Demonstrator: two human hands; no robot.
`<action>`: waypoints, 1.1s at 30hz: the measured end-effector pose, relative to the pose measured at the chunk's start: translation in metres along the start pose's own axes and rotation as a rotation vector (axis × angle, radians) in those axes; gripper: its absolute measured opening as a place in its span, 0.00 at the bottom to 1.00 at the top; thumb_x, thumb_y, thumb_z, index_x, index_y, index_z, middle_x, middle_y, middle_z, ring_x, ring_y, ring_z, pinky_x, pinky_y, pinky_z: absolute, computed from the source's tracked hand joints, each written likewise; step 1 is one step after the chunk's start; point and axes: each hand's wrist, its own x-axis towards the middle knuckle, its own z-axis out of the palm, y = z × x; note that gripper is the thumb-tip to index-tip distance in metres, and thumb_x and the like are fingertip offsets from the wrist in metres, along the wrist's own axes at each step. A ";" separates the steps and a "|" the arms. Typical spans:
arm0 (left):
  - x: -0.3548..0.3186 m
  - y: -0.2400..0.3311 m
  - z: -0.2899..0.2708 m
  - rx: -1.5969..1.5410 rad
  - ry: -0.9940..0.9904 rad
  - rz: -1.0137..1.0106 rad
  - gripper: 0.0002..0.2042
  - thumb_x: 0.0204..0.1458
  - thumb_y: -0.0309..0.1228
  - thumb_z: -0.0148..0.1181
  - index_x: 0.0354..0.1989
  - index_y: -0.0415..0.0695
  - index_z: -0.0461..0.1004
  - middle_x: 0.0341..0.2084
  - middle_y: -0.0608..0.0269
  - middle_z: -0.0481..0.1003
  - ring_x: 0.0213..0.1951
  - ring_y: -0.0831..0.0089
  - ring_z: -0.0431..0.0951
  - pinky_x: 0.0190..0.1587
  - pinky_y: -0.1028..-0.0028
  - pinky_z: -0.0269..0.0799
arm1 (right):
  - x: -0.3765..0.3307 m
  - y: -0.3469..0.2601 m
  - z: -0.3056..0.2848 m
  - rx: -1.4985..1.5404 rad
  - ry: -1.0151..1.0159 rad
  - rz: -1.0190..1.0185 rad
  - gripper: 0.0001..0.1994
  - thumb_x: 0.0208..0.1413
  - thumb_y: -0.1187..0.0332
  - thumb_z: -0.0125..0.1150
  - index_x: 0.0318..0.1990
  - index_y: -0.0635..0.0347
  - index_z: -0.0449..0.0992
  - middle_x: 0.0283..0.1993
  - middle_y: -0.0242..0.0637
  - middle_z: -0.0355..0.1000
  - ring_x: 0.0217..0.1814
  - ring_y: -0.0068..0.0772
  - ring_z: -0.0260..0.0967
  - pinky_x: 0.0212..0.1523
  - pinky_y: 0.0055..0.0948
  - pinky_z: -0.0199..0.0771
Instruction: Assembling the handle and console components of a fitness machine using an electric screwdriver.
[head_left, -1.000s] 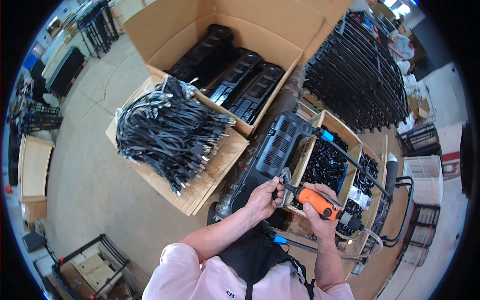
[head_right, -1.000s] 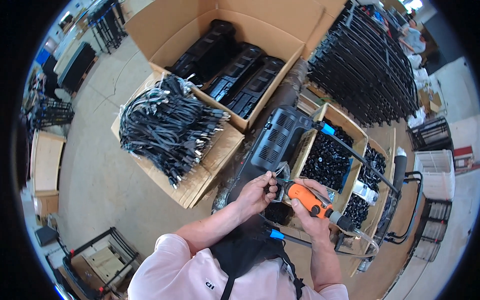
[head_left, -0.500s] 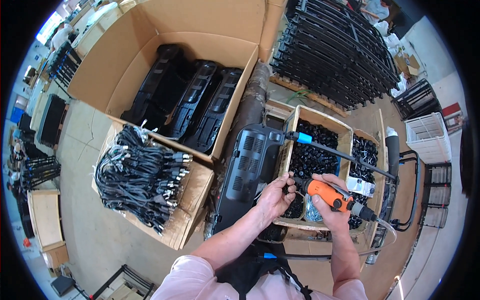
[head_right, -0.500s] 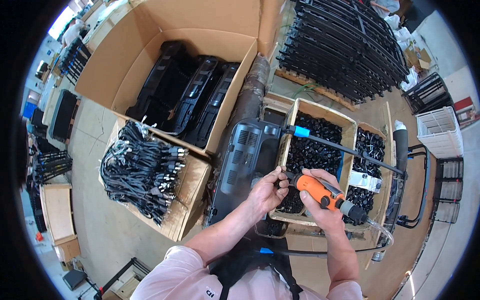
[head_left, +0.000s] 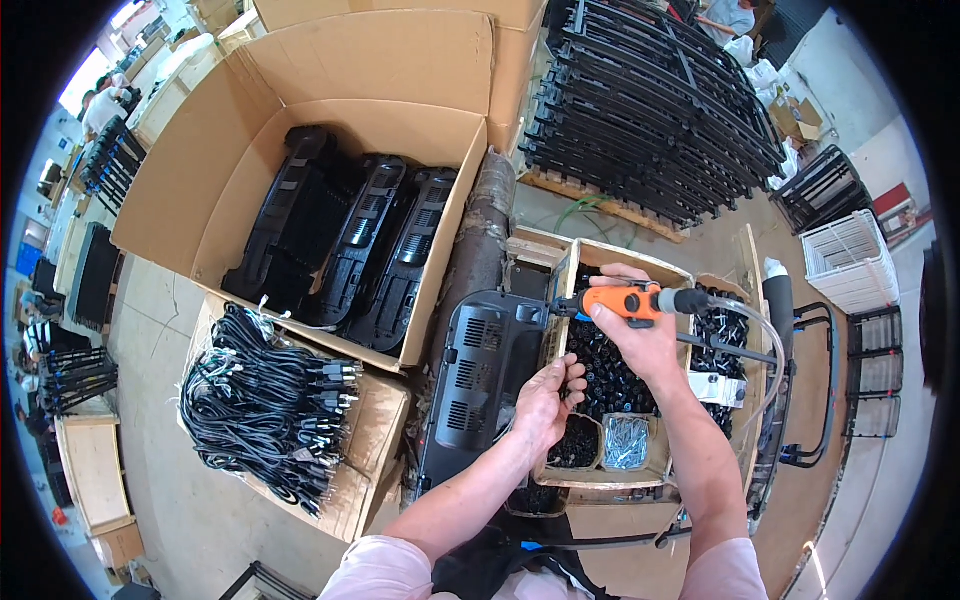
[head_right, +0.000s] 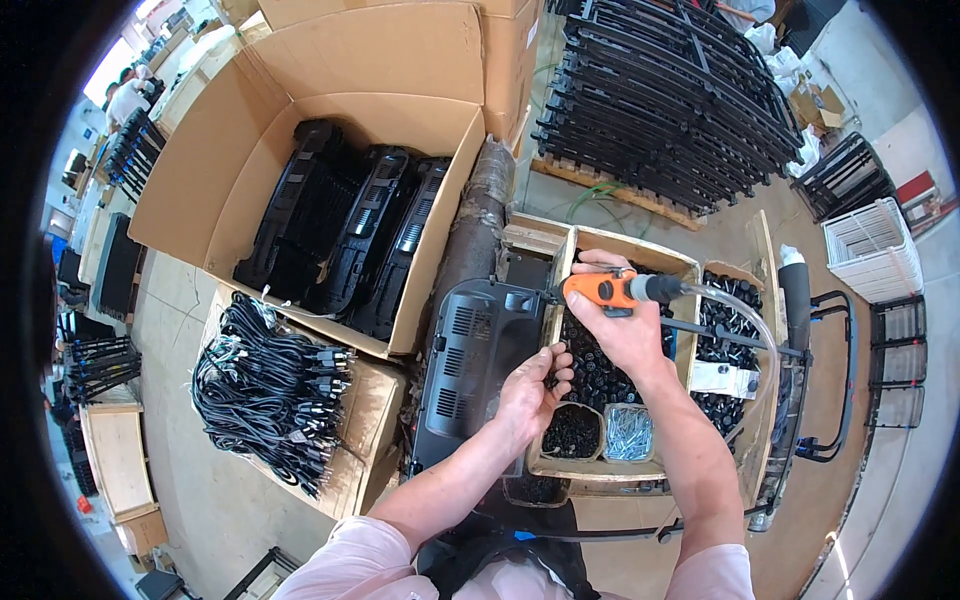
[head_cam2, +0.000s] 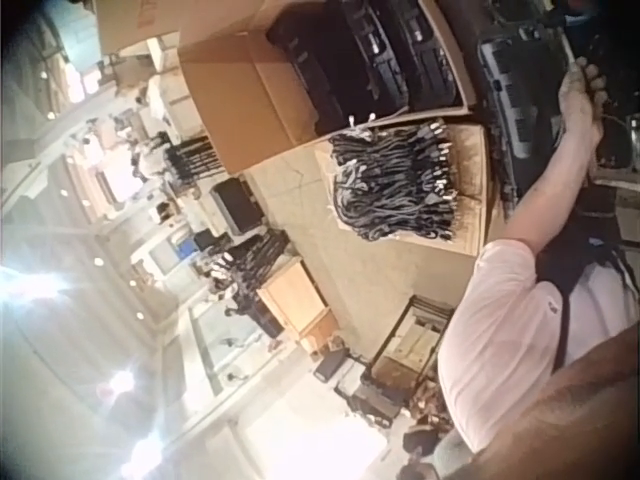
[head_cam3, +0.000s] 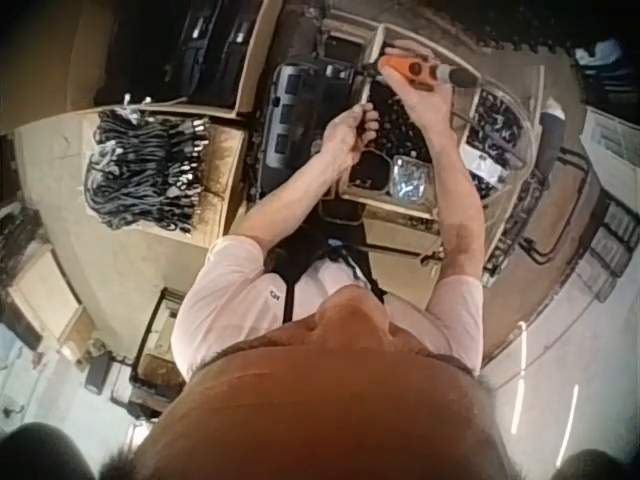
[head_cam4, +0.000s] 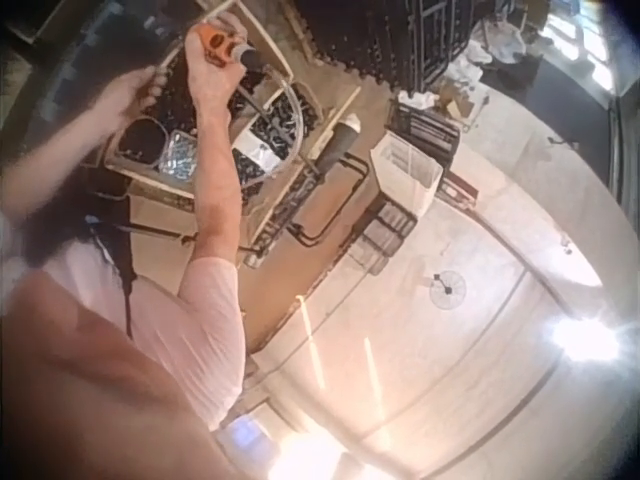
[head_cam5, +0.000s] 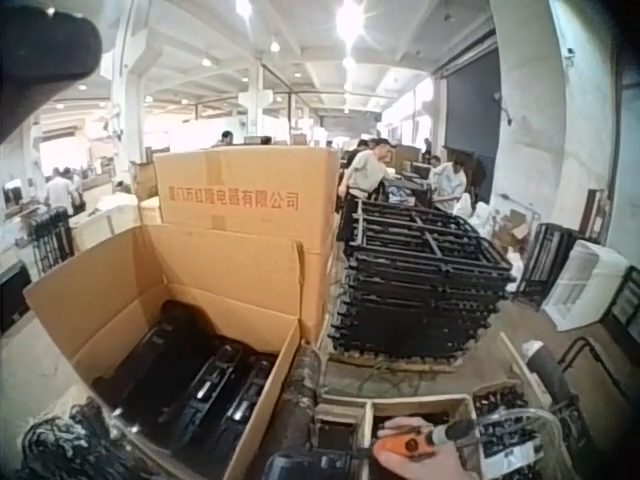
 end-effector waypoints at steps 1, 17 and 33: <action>-0.001 0.001 -0.002 0.014 0.044 0.020 0.13 0.72 0.37 0.53 0.55 0.42 0.77 0.39 0.64 0.82 0.35 0.76 0.81 0.37 0.76 0.80 | 0.003 0.002 0.004 0.002 -0.002 0.002 0.23 0.57 0.73 0.72 0.59 0.65 0.74 0.54 0.39 0.79 0.57 0.28 0.76 0.61 0.30 0.76; 0.011 0.018 -0.020 -0.031 -0.008 0.052 0.12 0.72 0.36 0.54 0.54 0.42 0.76 0.42 0.60 0.83 0.36 0.73 0.82 0.37 0.75 0.83 | 0.028 -0.001 0.039 -0.458 -0.130 0.026 0.16 0.52 0.69 0.73 0.48 0.60 0.81 0.36 0.28 0.79 0.39 0.21 0.75 0.45 0.28 0.78; 0.042 0.034 -0.005 -0.186 0.004 0.040 0.13 0.70 0.44 0.57 0.44 0.47 0.79 0.29 0.72 0.77 0.28 0.77 0.75 0.30 0.77 0.73 | 0.011 -0.011 0.025 -0.033 -0.032 0.008 0.24 0.54 0.72 0.73 0.59 0.65 0.76 0.51 0.40 0.81 0.51 0.28 0.78 0.56 0.30 0.79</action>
